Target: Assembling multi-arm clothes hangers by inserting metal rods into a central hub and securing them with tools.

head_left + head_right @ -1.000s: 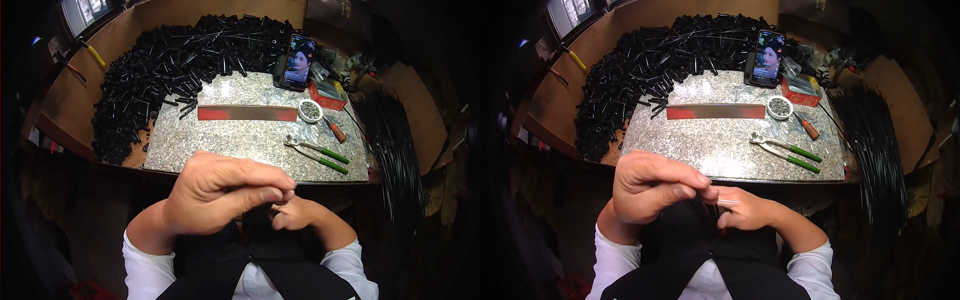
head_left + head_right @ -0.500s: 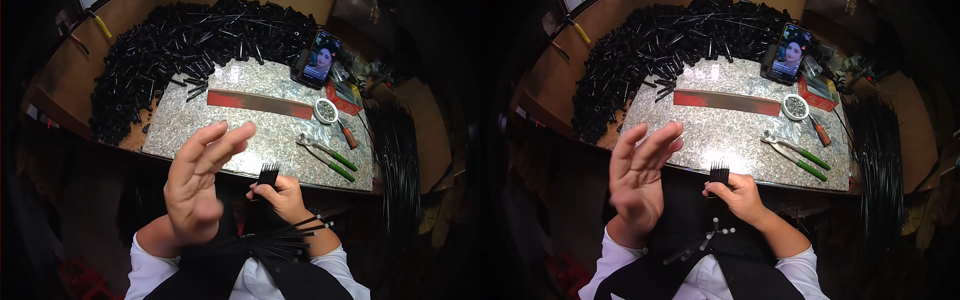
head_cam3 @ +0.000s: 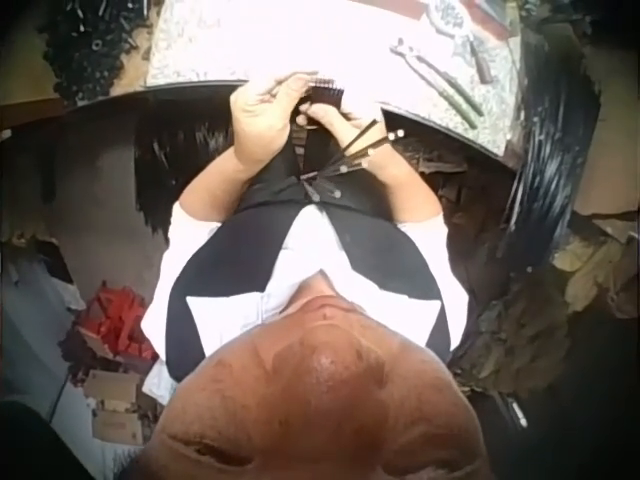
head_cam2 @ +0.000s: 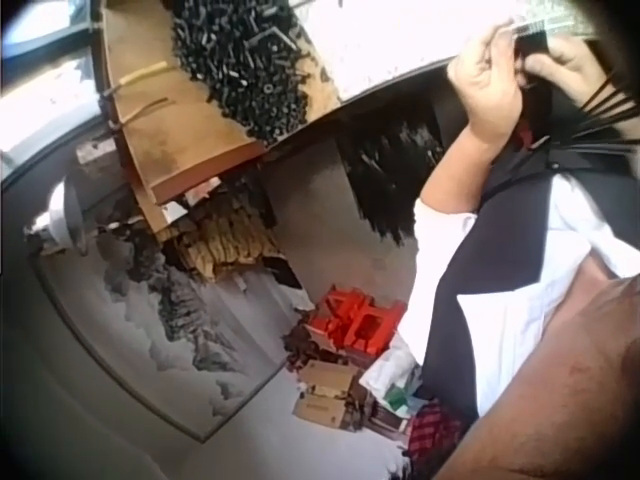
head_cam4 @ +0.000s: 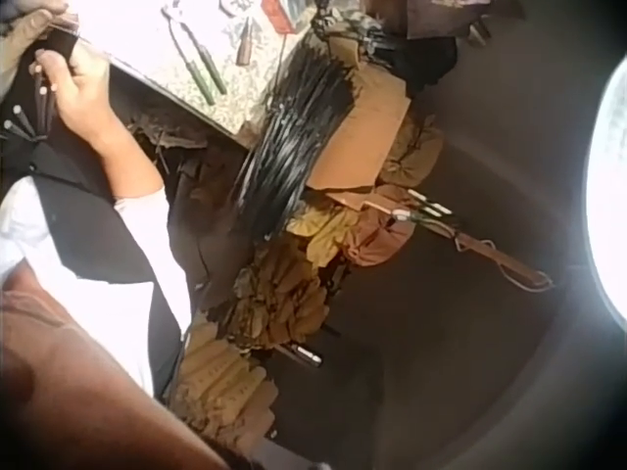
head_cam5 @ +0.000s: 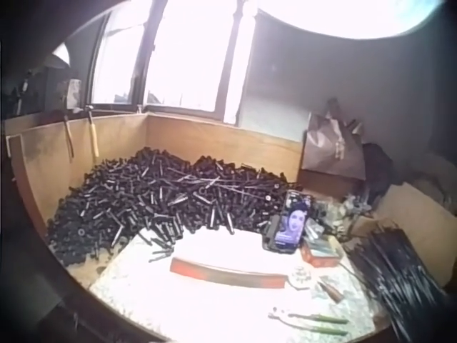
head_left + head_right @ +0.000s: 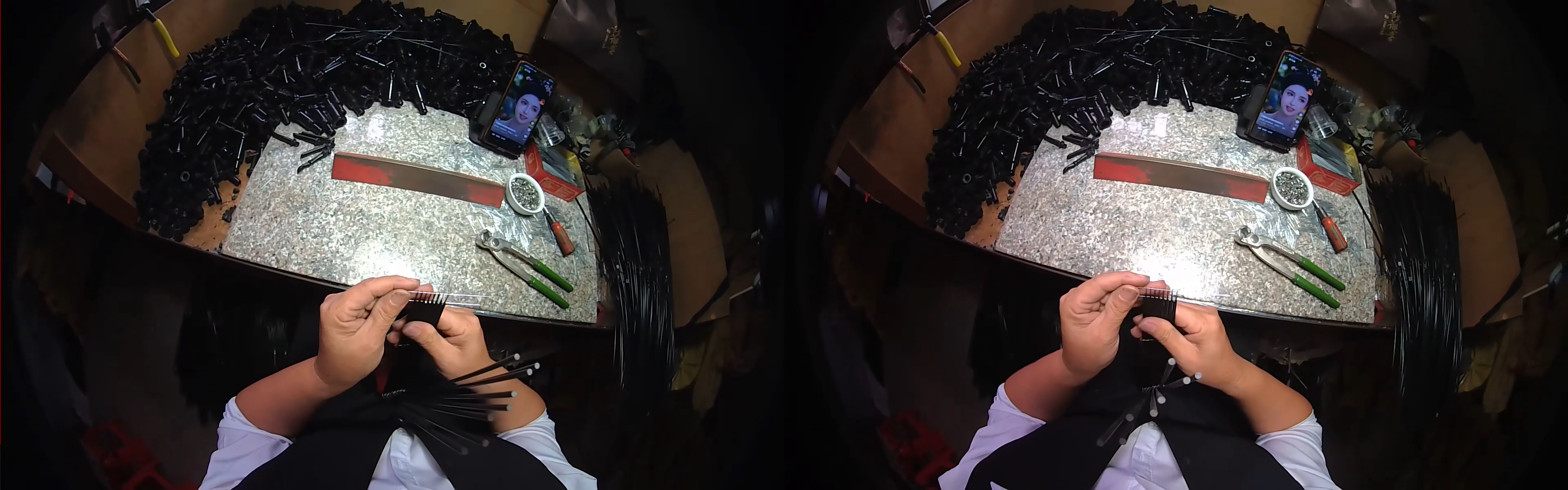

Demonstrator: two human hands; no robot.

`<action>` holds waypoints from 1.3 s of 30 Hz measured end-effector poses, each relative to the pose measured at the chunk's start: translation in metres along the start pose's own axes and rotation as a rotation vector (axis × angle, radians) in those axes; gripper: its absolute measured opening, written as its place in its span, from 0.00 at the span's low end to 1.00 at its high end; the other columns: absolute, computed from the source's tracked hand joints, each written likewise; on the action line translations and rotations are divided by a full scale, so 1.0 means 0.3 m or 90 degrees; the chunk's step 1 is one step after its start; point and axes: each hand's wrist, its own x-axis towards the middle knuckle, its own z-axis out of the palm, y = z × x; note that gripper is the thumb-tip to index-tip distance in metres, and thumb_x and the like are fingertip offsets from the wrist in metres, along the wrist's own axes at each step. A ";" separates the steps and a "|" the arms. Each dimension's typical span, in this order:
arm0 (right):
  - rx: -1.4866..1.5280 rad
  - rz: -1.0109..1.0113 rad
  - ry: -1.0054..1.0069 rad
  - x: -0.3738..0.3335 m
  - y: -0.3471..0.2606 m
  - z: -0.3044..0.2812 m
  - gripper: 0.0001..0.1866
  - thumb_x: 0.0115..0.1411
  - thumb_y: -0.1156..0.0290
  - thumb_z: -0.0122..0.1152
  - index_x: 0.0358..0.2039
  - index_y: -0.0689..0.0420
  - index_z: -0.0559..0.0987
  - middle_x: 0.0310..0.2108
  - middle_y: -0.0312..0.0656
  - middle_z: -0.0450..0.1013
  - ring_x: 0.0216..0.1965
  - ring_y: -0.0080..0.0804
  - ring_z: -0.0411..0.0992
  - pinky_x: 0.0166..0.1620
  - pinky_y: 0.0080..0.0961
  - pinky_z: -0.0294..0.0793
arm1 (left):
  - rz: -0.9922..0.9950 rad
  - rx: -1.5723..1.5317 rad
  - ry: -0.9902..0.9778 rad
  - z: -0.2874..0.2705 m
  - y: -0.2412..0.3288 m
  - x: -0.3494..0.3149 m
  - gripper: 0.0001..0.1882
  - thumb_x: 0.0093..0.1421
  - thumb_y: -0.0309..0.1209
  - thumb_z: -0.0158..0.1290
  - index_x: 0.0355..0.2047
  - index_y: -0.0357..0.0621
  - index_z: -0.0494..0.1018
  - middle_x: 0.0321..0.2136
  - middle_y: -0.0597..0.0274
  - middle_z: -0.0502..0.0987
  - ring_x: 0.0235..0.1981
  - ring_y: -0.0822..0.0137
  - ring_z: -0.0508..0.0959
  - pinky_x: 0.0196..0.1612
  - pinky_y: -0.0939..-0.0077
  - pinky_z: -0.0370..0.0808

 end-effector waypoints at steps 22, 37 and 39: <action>0.025 0.053 0.033 0.008 0.008 -0.001 0.08 0.60 0.73 0.58 0.35 0.64 0.79 0.27 0.40 0.79 0.27 0.20 0.75 0.33 0.18 0.74 | -0.014 -0.156 0.043 0.040 -0.043 -0.001 0.15 0.67 0.32 0.44 0.49 0.35 0.61 0.41 0.47 0.78 0.27 0.82 0.74 0.25 0.92 0.67; 0.149 0.162 0.043 0.001 -0.014 0.010 0.08 0.61 0.76 0.51 0.33 0.69 0.76 0.29 0.51 0.78 0.32 0.34 0.77 0.39 0.28 0.77 | 0.078 0.365 0.153 -0.222 -0.008 0.040 0.08 0.60 0.23 0.53 0.39 0.33 0.73 0.38 0.57 0.78 0.36 0.74 0.78 0.40 0.80 0.74; 0.140 0.156 0.036 0.005 -0.018 0.017 0.08 0.62 0.76 0.51 0.33 0.69 0.76 0.28 0.51 0.78 0.31 0.33 0.77 0.38 0.27 0.76 | 0.214 0.538 0.239 -0.324 -0.006 0.106 0.08 0.55 0.24 0.56 0.35 0.37 0.75 0.31 0.54 0.78 0.30 0.60 0.76 0.35 0.71 0.73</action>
